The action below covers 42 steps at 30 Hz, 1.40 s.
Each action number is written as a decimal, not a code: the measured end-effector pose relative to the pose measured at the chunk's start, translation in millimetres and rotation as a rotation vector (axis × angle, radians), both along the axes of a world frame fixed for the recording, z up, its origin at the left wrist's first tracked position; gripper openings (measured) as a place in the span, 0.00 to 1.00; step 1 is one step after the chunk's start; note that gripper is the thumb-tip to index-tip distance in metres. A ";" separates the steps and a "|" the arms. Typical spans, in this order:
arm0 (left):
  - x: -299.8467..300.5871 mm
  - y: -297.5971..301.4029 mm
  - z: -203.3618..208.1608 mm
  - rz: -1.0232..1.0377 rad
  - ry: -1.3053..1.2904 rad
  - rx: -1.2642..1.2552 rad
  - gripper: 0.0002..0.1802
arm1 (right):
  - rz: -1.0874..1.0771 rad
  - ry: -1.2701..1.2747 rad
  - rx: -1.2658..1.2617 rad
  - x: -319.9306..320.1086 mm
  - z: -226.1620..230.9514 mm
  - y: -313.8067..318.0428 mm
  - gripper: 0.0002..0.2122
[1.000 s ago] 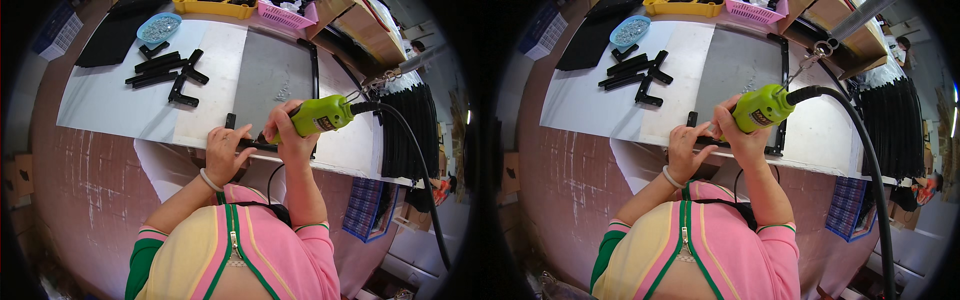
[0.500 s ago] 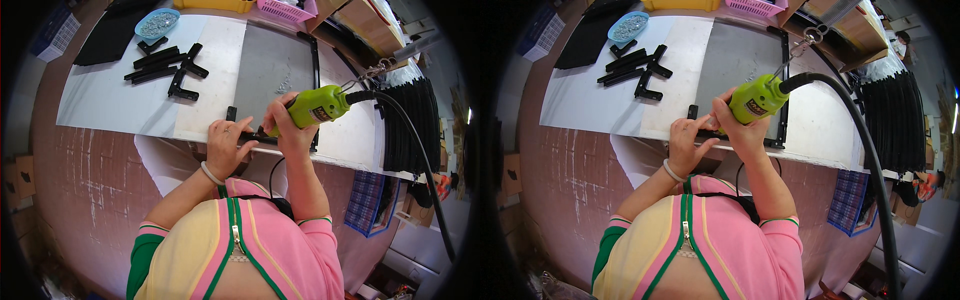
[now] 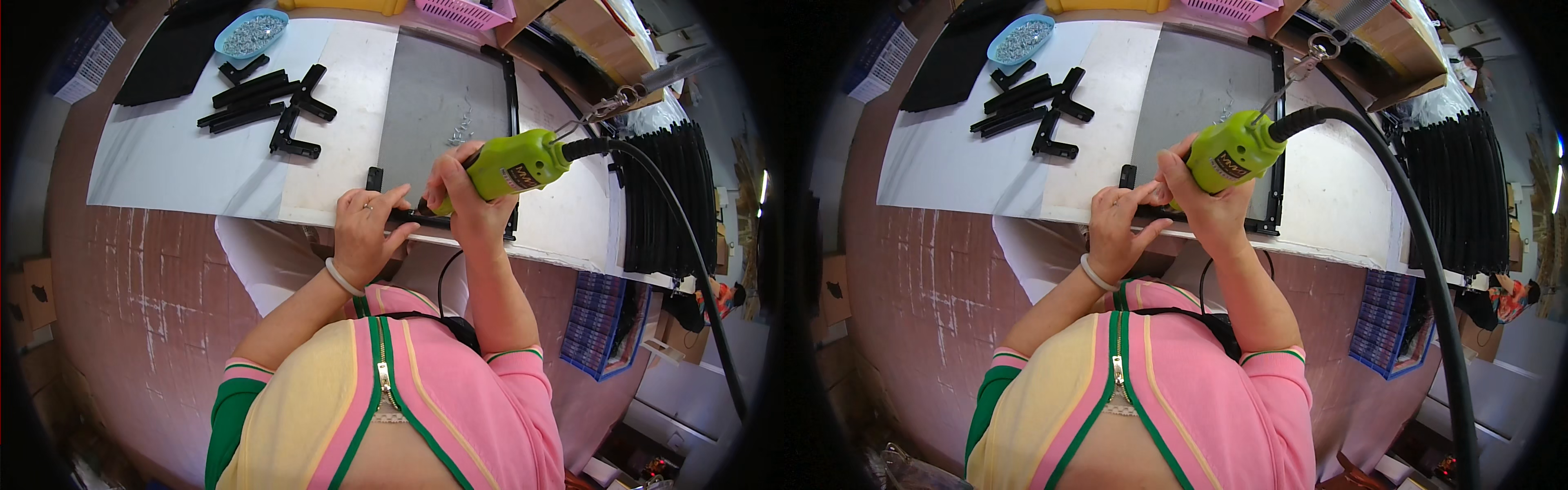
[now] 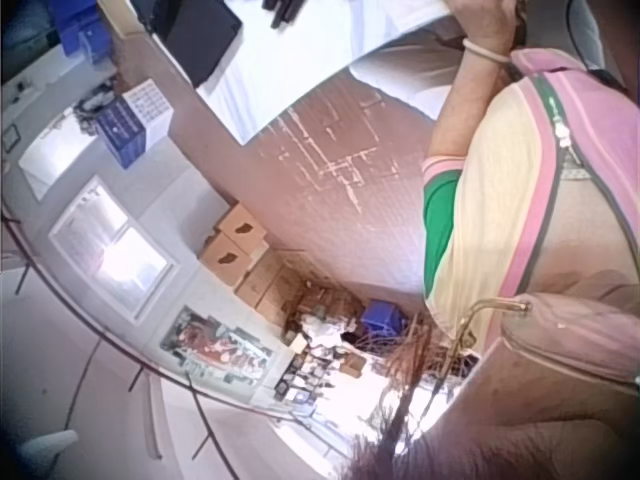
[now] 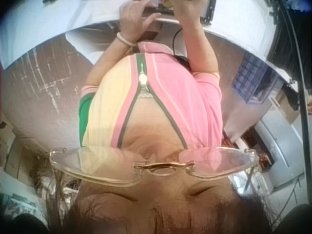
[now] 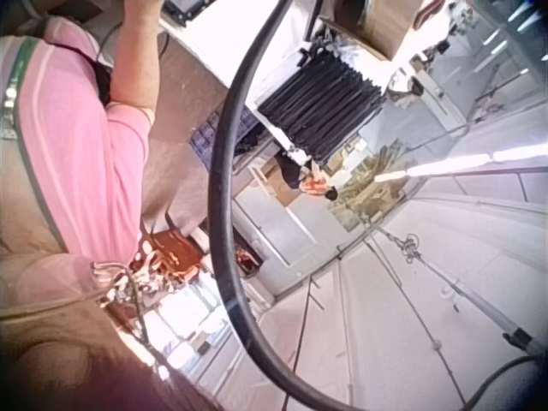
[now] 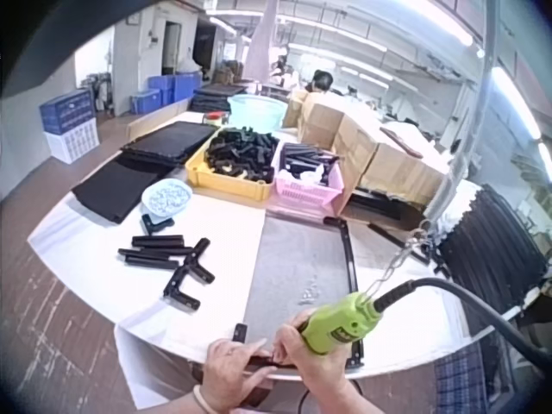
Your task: The person fits plastic frame components onto the edges of a mesh panel and fastens them by driving screws with an electric screwdriver.
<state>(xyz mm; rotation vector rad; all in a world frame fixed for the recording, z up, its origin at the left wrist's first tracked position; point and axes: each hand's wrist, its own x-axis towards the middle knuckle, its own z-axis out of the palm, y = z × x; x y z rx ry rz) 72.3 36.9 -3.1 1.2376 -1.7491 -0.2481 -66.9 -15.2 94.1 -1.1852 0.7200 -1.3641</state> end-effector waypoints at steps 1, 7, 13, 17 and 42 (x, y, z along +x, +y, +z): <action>0.1 0.1 -0.1 0.000 -0.001 0.001 0.32 | -0.004 -0.005 0.011 0.1 -0.3 0.0 0.03; 0.1 -0.3 3.6 -0.003 -0.003 0.015 0.32 | -0.055 0.044 0.008 6.0 2.4 2.2 0.06; -0.1 -1.5 2.9 -0.002 -0.009 0.010 0.31 | -0.034 0.097 -0.018 5.3 2.4 2.5 0.05; -0.2 3.5 -2.4 0.007 -0.011 0.092 0.29 | -0.045 0.061 0.074 1.8 -10.9 6.5 0.07; 3.5 1.2 4.4 -0.021 0.007 0.071 0.27 | -0.015 0.140 0.091 5.9 3.6 3.3 0.06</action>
